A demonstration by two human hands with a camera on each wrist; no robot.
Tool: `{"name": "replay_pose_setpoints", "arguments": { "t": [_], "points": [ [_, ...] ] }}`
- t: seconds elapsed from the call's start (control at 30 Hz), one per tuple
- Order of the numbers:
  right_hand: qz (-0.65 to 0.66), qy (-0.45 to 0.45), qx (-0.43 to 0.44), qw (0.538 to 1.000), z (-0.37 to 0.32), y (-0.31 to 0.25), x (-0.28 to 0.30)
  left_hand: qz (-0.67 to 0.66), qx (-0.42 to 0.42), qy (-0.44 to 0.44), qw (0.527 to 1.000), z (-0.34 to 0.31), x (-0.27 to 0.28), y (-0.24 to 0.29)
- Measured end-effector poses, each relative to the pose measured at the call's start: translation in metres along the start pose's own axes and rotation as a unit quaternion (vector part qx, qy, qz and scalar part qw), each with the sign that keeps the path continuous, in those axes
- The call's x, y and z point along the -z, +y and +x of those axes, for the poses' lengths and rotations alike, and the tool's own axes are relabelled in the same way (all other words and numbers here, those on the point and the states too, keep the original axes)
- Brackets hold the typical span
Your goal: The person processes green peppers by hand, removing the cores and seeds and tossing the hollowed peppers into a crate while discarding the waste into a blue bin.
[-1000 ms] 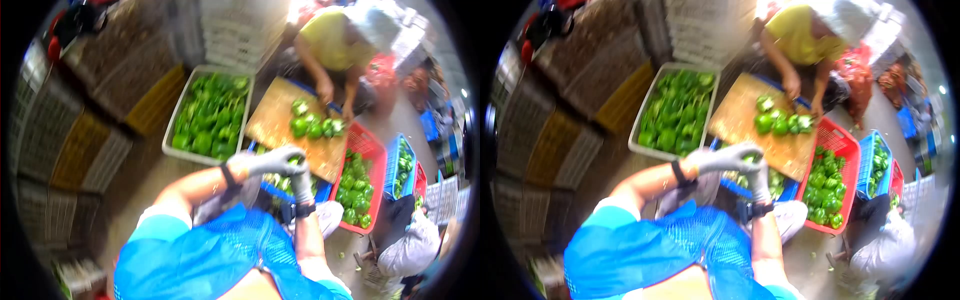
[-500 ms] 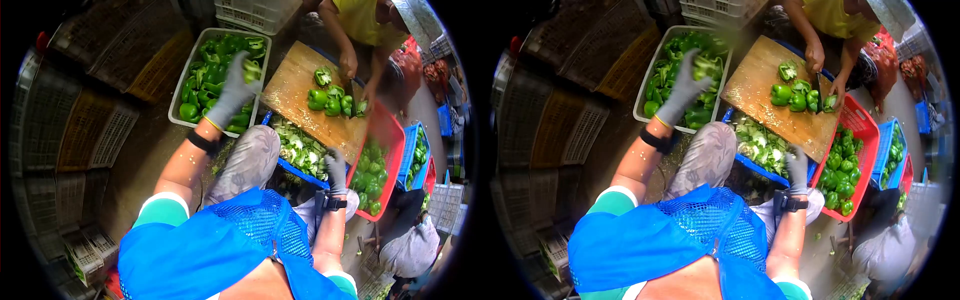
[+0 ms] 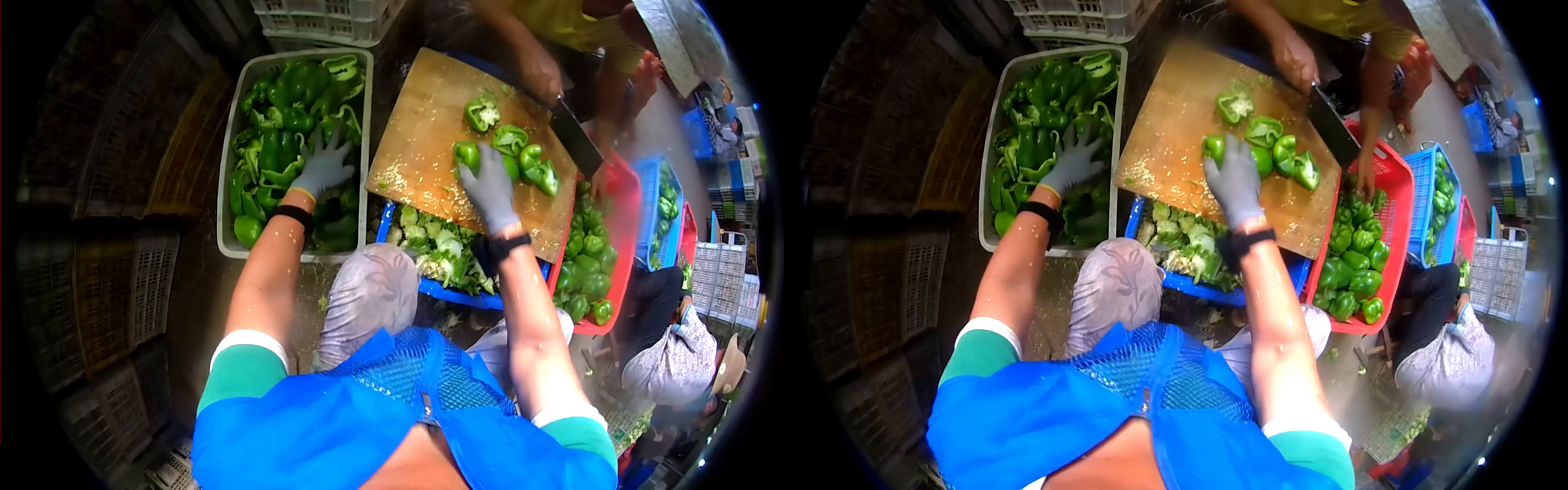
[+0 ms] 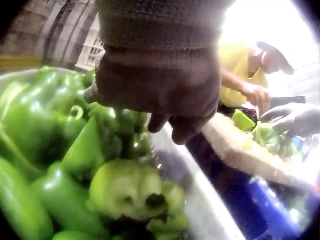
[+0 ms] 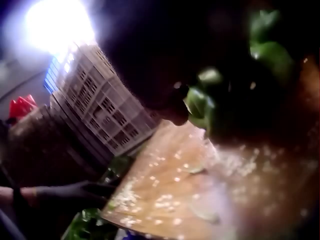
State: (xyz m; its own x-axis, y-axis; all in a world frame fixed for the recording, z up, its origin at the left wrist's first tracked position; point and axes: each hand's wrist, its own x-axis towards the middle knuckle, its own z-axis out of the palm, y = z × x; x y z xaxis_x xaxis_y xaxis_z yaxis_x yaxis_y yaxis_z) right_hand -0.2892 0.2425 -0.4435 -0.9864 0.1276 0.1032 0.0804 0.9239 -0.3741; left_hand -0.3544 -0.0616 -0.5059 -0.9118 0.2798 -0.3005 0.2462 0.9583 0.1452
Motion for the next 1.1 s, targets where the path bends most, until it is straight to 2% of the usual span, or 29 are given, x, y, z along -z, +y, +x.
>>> {"name": "replay_pose_setpoints", "arguments": {
  "t": [0.1, 0.13, 0.17, 0.2, 0.23, 0.27, 0.33, 0.37, 0.4, 0.43, 0.5, 0.53, 0.57, 0.6, 0.63, 0.67, 0.73, 0.77, 0.8, 0.83, 0.9, 0.93, 0.97, 1.0, 1.03, 1.07, 1.1],
  "points": [
    [-0.152, -0.053, -0.037, 0.986, 0.022, -0.011, -0.021, -0.113, -0.046, 0.043, 0.992, 0.001, 0.019, 0.003],
    [-0.137, -0.062, -0.058, 0.987, 0.027, -0.009, -0.022, -0.321, -0.07, 0.098, 0.939, -0.003, 0.018, 0.008],
    [0.032, -0.082, -0.081, 0.993, 0.029, -0.001, -0.022, -0.431, -0.066, 0.035, 0.899, -0.006, 0.017, 0.016],
    [0.2, -0.102, -0.102, 0.969, 0.029, 0.01, -0.023, -0.535, -0.06, -0.029, 0.842, -0.013, 0.026, 0.029],
    [0.36, -0.12, -0.12, 0.917, 0.029, 0.014, -0.023, -0.631, -0.054, -0.09, 0.769, -0.021, 0.036, 0.043],
    [0.527, -0.146, -0.192, 0.815, 0.015, -0.013, 0.003, -0.658, -0.047, -0.119, 0.742, -0.031, 0.047, 0.059],
    [0.572, -0.166, -0.106, 0.796, -0.007, -0.03, 0.025, -0.706, -0.039, -0.176, 0.685, -0.05, 0.075, 0.094],
    [0.594, -0.173, -0.062, 0.783, -0.017, -0.036, 0.029, -0.707, -0.044, -0.198, 0.677, -0.059, 0.087, 0.109],
    [0.584, -0.124, -0.016, 0.802, -0.029, -0.041, 0.024, -0.697, -0.053, -0.185, 0.69, -0.065, 0.088, 0.115],
    [0.617, -0.141, -0.035, 0.773, -0.038, -0.042, 0.029, -0.687, -0.06, -0.172, 0.703, -0.072, 0.089, 0.119],
    [0.679, -0.193, -0.066, 0.705, -0.05, -0.046, 0.033, -0.715, -0.039, -0.216, 0.663, -0.088, 0.093, 0.122],
    [0.616, -0.21, 0.004, 0.759, -0.053, -0.045, 0.031, -0.741, -0.075, -0.209, 0.634, -0.094, 0.081, 0.122],
    [0.609, -0.224, 0.014, 0.761, -0.056, -0.054, 0.039, -0.752, -0.046, -0.199, 0.626, -0.089, 0.056, 0.125],
    [0.602, -0.237, 0.026, 0.762, -0.058, -0.063, 0.048, -0.806, -0.039, -0.205, 0.554, -0.096, 0.057, 0.121],
    [0.644, -0.259, -0.03, 0.719, -0.06, -0.071, 0.053, -0.852, -0.038, -0.211, 0.477, -0.103, 0.059, 0.118],
    [0.674, -0.228, -0.045, 0.701, -0.062, -0.077, 0.052, -0.867, -0.04, -0.188, 0.46, -0.11, 0.062, 0.118],
    [0.733, -0.239, -0.041, 0.636, -0.07, -0.088, 0.055, -0.892, -0.046, -0.15, 0.423, -0.129, 0.078, 0.122],
    [0.76, -0.241, -0.039, 0.603, -0.073, -0.091, 0.058, -0.887, -0.066, -0.108, 0.444, -0.134, 0.077, 0.123],
    [0.749, -0.256, -0.029, 0.61, -0.072, -0.086, 0.055, -0.879, -0.088, -0.067, 0.464, -0.137, 0.077, 0.126],
    [0.75, -0.318, -0.041, 0.578, -0.07, -0.072, 0.044, -0.868, -0.113, -0.031, 0.483, -0.142, 0.084, 0.13],
    [0.76, -0.356, 0.003, 0.544, -0.083, -0.059, 0.041, -0.852, -0.156, -0.034, 0.499, -0.159, 0.105, 0.133],
    [0.779, -0.354, 0.002, 0.518, -0.09, -0.057, 0.043, -0.735, -0.215, 0.093, 0.636, -0.154, 0.101, 0.135],
    [0.776, -0.339, 0.018, 0.532, -0.095, -0.051, 0.043, -0.583, -0.264, 0.219, 0.737, -0.15, 0.097, 0.136],
    [0.778, -0.308, 0.006, 0.548, -0.1, -0.053, 0.053, -0.431, -0.274, 0.328, 0.795, -0.15, 0.101, 0.138],
    [0.779, -0.277, -0.004, 0.563, -0.104, -0.062, 0.066, -0.263, -0.273, 0.43, 0.819, -0.151, 0.105, 0.14],
    [0.822, -0.204, -0.038, 0.53, -0.111, -0.091, 0.093, -0.228, -0.288, 0.431, 0.824, -0.155, 0.108, 0.144],
    [0.788, -0.141, -0.069, 0.595, -0.113, -0.093, 0.092, -0.324, -0.306, 0.385, 0.808, -0.161, 0.109, 0.146]
  ]
}}
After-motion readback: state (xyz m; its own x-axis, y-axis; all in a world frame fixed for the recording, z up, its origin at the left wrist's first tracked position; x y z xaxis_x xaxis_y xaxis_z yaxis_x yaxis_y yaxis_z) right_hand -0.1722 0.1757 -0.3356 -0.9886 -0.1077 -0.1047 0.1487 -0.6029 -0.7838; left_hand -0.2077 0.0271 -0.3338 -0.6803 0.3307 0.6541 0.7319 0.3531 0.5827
